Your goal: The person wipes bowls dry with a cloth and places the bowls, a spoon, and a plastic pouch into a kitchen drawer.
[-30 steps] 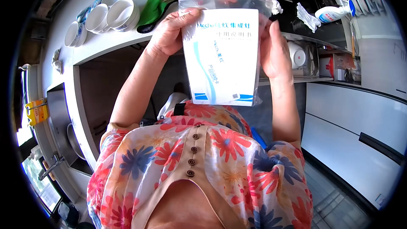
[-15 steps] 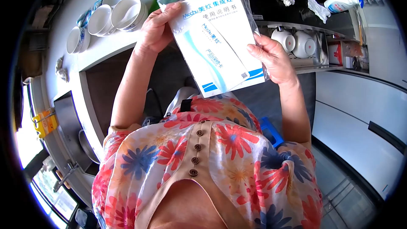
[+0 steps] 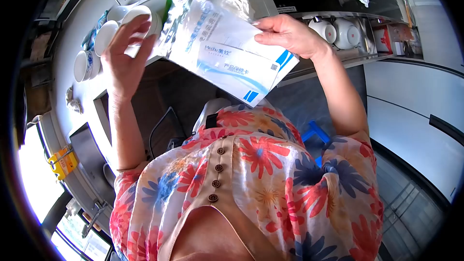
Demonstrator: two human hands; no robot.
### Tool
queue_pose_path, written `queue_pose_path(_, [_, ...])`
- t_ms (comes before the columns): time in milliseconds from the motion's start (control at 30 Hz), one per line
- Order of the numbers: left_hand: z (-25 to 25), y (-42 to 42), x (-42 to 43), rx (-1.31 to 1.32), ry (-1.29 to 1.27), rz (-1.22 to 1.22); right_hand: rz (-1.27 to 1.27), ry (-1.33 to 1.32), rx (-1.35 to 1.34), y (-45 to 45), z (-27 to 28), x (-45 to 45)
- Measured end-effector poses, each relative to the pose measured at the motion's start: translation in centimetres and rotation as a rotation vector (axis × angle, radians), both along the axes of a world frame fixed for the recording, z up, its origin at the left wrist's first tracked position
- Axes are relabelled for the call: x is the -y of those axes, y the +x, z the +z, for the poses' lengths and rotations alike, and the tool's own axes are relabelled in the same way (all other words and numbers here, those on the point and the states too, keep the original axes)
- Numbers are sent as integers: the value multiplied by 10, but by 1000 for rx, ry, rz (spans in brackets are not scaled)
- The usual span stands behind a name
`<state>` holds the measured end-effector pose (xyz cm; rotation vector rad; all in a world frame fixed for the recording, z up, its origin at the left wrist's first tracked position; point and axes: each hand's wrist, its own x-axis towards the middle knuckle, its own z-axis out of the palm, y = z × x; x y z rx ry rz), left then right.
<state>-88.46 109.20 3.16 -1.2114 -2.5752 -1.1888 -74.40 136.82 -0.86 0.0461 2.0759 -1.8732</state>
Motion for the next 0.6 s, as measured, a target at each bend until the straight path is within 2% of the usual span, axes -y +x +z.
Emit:
queue_pose_path(67, [12, 5, -16, -301, -133, -202, 93, 61, 20, -15, 0, 7])
queue_pose_path(133, [5, 12, -39, -247, -125, -370, 214, 141, 45, -30, 6, 20])
queue_pose_path(200, [-10, 21, -61, -165, -256, -413, 308, 172, 72, -41, 11, 34])
queue_pose_path(233, [-5, 21, -67, 112, -475, -436, 333, 74, 44, -45, 5, 35])
queue_pose_path(267, [-12, 16, -68, 212, -474, -446, 327, 40, -51, -50, 1, 37])
queue_pose_path(333, [-41, 5, -68, 413, -477, -472, 309, -27, 16, -57, -21, 31])
queue_pose_path(467, [-74, -4, -52, 670, -493, -507, 171, -108, 79, -55, -26, 17])
queue_pose_path(567, [-96, -19, -36, 827, -425, -434, 58, 11, 29, -45, -40, 2])
queue_pose_path(600, [-91, -22, -33, 845, -314, -463, 58, 54, 15, -45, -41, 1])
